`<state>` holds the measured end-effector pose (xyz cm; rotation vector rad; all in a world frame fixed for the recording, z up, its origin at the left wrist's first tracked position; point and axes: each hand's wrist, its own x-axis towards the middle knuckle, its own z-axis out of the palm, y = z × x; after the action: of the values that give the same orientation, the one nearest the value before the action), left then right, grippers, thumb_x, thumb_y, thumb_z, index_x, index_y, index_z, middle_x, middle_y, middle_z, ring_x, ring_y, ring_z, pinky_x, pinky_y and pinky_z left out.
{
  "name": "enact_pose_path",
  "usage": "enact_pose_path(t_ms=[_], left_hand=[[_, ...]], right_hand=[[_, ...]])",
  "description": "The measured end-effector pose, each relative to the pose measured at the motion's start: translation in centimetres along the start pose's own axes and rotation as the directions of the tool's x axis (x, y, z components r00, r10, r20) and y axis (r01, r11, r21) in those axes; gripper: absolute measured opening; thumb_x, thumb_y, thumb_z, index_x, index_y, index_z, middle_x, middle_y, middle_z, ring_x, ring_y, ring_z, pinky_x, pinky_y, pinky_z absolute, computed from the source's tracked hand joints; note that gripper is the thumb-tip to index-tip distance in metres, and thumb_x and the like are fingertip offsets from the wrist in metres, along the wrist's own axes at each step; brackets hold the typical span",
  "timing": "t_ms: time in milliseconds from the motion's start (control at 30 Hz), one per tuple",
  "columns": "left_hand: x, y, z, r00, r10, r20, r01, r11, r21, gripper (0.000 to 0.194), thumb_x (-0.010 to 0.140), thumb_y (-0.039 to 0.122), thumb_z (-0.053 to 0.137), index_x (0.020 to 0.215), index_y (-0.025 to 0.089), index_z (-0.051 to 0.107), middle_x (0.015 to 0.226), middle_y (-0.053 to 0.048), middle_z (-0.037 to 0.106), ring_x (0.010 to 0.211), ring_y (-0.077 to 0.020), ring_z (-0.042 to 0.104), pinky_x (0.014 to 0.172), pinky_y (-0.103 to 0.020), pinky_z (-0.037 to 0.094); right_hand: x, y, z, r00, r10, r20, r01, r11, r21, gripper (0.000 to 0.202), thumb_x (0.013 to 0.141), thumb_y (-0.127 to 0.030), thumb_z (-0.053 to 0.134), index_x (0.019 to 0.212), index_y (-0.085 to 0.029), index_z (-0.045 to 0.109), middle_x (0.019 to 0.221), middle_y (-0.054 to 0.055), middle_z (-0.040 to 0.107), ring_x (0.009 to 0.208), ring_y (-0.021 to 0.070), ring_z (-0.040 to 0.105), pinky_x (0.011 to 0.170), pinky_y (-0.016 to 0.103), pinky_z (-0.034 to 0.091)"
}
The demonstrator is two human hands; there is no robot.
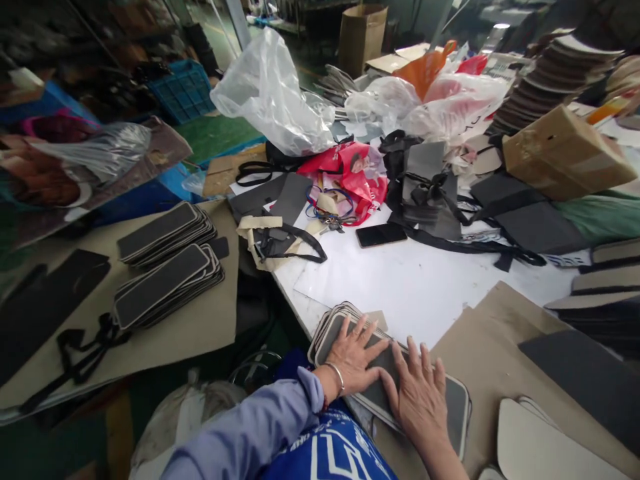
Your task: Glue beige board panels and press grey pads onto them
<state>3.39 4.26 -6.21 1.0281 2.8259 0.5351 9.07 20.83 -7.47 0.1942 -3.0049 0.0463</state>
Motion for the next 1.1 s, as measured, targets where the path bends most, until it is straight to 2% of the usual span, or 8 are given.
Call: enact_pose_path(t_ms=[100,200,433,633,800,900,1000,1100], left_hand=[[-0.1,-0.3,0.2,1.0,-0.005,0.008,0.005,1.0,0.014,0.058,0.085,0.056,0.031,0.137,0.031,0.03,0.145,-0.009,0.03,0.135,-0.0302,0.017,0.105,-0.057,0.006],[-0.2,-0.5,0.4,1.0,0.002,0.015,-0.003,1.0,0.027,0.058,0.085,0.055,0.03,0.137,0.03,0.028,0.145,-0.009,0.029,0.135,-0.0297,0.016,0.104,-0.057,0.005],[0.2,-0.5,0.3,1.0,0.017,0.016,-0.019,0.995,0.099,0.06,0.083,0.055,0.035,0.137,0.03,0.029,0.143,-0.009,0.033,0.133,-0.0302,0.022,0.103,-0.056,0.001],[0.4,-0.5,0.4,1.0,0.026,0.001,-0.026,0.986,0.164,0.057,0.081,0.055,0.04,0.134,0.033,0.035,0.143,-0.008,0.035,0.132,-0.0289,0.024,0.104,-0.055,-0.004],[0.4,-0.5,0.9,0.999,0.037,0.024,-0.04,0.985,0.167,0.06,0.081,0.054,0.041,0.136,0.032,0.032,0.144,-0.011,0.032,0.133,-0.0306,0.023,0.104,-0.058,-0.002],[0.3,-0.7,0.9,0.999,0.041,-0.025,-0.037,0.992,0.117,0.059,0.084,0.046,0.041,0.137,0.023,0.03,0.143,-0.014,0.033,0.134,-0.0289,0.023,0.106,-0.057,0.008],[-0.8,-1.8,0.5,0.976,-0.12,-0.18,0.127,0.992,0.027,0.056,0.088,0.032,0.038,0.138,0.012,0.025,0.141,-0.018,0.035,0.135,-0.026,0.022,0.107,-0.051,0.02],[-3.0,-3.8,0.7,0.898,-0.34,-0.278,0.332,0.94,-0.075,0.05,0.089,0.028,0.034,0.136,0.011,0.03,0.138,-0.019,0.039,0.132,-0.0273,0.029,0.103,-0.052,0.03]], right_hand=[[-0.4,0.6,1.4,0.997,-0.002,0.08,0.001,1.0,0.006,0.056,0.084,-0.05,0.031,0.124,-0.015,0.05,0.137,0.015,0.04,0.132,0.0319,0.021,0.103,0.055,0.018],[-0.6,1.1,1.8,0.994,-0.001,0.112,-0.004,0.999,0.044,0.056,0.083,-0.048,0.031,0.123,-0.014,0.05,0.136,0.016,0.039,0.131,0.0317,0.023,0.102,0.056,0.019],[-0.1,1.0,1.5,0.998,-0.025,0.053,0.019,0.994,0.111,0.049,0.081,-0.041,0.036,0.117,-0.014,0.054,0.13,0.018,0.044,0.123,0.0336,0.034,0.1,0.056,0.022],[-0.4,1.1,2.2,0.999,0.023,0.027,-0.027,0.991,0.134,0.046,0.078,-0.036,0.041,0.12,-0.019,0.052,0.129,0.014,0.046,0.124,0.0323,0.033,0.102,0.056,0.02],[0.1,0.5,1.0,0.995,0.024,0.093,-0.032,0.995,0.096,0.044,0.082,-0.036,0.043,0.122,-0.021,0.053,0.133,0.012,0.045,0.126,0.0302,0.033,0.104,0.052,0.018],[0.3,0.9,-0.3,0.995,0.053,0.086,-0.061,0.994,0.094,0.047,0.085,-0.036,0.039,0.128,-0.017,0.045,0.137,0.012,0.04,0.13,0.0275,0.027,0.104,0.049,0.019],[-0.9,2.7,-1.2,0.972,0.234,-0.024,-0.23,0.967,0.105,0.05,0.088,-0.036,0.034,0.131,-0.01,0.038,0.134,0.016,0.042,0.128,0.0261,0.03,0.102,0.045,0.026],[-3.4,5.2,-1.2,0.89,0.447,-0.09,-0.436,0.892,0.119,0.049,0.089,-0.038,0.029,0.12,-0.006,0.048,0.117,0.02,0.054,0.113,0.028,0.046,0.093,0.044,0.037]])
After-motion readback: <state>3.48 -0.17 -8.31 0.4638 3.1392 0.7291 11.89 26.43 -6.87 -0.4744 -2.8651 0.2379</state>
